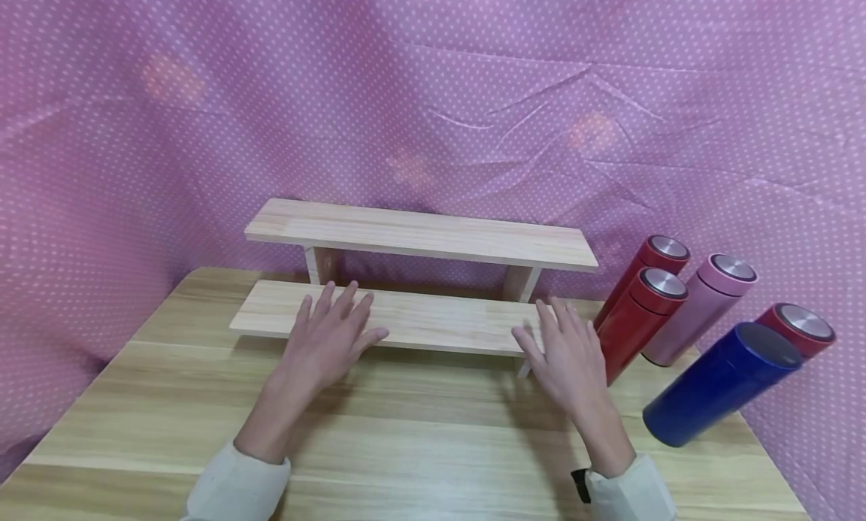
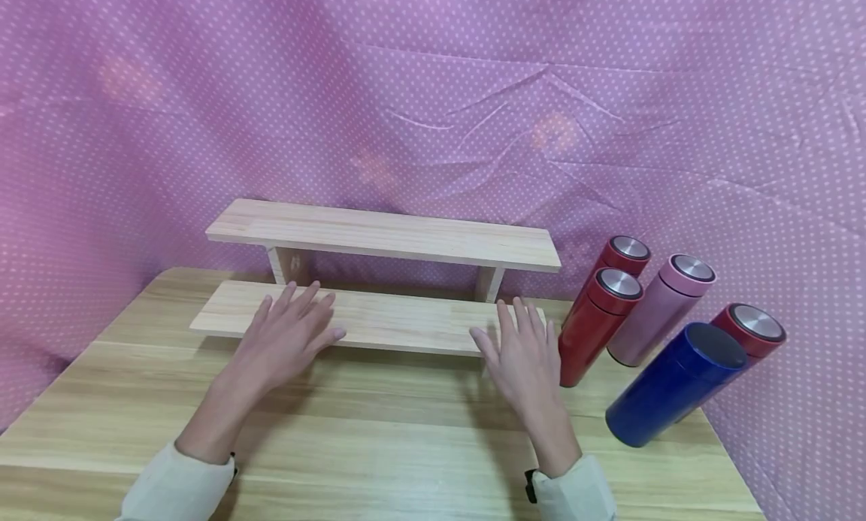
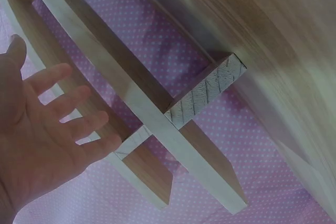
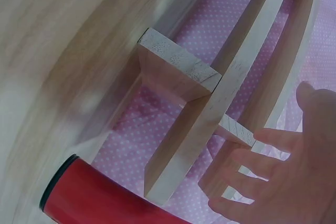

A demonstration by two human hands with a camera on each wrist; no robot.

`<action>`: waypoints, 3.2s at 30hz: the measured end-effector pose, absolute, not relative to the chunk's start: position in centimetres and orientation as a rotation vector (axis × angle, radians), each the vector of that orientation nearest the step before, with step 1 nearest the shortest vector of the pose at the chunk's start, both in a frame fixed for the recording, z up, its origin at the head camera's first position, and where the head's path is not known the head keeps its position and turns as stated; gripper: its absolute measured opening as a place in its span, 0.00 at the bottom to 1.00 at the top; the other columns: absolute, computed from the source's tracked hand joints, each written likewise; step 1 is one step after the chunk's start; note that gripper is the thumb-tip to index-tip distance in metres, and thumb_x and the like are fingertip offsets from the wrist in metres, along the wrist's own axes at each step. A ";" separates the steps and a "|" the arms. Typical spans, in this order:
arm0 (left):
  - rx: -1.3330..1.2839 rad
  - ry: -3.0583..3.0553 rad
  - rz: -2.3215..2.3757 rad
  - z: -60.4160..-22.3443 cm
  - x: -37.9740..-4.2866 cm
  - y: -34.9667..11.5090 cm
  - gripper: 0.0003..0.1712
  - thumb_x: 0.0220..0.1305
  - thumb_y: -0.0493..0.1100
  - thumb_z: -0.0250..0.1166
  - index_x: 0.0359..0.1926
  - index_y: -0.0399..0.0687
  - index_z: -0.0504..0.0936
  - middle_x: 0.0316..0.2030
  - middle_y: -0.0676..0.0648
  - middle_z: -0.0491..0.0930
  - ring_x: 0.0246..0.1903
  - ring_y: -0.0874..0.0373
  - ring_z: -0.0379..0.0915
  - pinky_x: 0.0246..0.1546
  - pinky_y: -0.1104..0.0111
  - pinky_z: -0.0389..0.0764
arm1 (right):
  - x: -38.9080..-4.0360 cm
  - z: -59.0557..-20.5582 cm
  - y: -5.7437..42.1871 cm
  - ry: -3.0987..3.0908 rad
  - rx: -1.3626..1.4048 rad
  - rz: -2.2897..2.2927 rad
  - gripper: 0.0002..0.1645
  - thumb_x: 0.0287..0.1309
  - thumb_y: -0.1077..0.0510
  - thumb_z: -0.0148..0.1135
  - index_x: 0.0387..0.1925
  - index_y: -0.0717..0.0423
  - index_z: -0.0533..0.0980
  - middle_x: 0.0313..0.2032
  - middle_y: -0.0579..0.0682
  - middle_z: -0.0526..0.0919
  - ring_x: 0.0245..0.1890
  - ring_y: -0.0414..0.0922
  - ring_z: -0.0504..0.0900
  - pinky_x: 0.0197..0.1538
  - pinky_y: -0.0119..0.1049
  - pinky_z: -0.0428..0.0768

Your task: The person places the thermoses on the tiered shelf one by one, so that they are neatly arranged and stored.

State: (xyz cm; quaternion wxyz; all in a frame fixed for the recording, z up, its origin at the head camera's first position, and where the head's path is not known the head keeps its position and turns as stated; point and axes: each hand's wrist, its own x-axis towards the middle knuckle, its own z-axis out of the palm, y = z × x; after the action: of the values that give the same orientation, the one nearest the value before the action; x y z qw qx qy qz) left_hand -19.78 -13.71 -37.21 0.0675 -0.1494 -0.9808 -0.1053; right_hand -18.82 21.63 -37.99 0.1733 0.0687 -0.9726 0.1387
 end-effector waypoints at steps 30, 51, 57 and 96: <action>-0.491 -2.872 -0.518 -36.7 -20.4 -15.4 0.27 0.75 0.52 0.59 0.68 0.45 0.75 0.68 0.36 0.69 0.66 0.35 0.64 0.61 0.36 0.72 | -17.7 -37.3 25.3 -2.286 0.104 1.010 0.18 0.67 0.60 0.65 0.55 0.63 0.78 0.42 0.58 0.88 0.38 0.32 0.83 0.41 0.16 0.78; -0.223 -2.791 -1.039 -35.8 -21.0 -20.1 0.34 0.76 0.60 0.55 0.72 0.46 0.70 0.65 0.36 0.73 0.63 0.33 0.68 0.63 0.32 0.67 | -16.9 -36.4 27.9 -1.882 -0.132 1.298 0.14 0.65 0.63 0.65 0.49 0.68 0.80 0.28 0.36 0.81 0.25 0.32 0.81 0.30 0.18 0.80; -0.157 -2.728 -1.088 -35.7 -21.0 -21.4 0.31 0.76 0.55 0.59 0.71 0.42 0.70 0.65 0.32 0.71 0.57 0.31 0.75 0.58 0.30 0.70 | -16.7 -36.5 28.0 -1.805 -0.188 1.286 0.16 0.64 0.64 0.65 0.50 0.70 0.78 0.31 0.36 0.80 0.32 0.34 0.79 0.36 0.20 0.78; 0.314 -2.603 -1.303 -38.8 -20.6 -27.5 0.34 0.70 0.48 0.64 0.70 0.37 0.70 0.65 0.31 0.71 0.59 0.37 0.70 0.53 0.51 0.78 | -18.3 -38.4 29.1 -1.652 -0.398 1.578 0.36 0.54 0.68 0.70 0.63 0.54 0.66 0.53 0.45 0.72 0.55 0.43 0.72 0.61 0.34 0.74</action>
State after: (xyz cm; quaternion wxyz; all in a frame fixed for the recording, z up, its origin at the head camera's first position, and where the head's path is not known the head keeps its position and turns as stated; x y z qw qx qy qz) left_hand -20.57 -27.49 -38.80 0.1064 0.1067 -0.8840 -0.4426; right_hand -18.33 29.10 -38.40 0.3997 -0.1574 -0.6529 0.6238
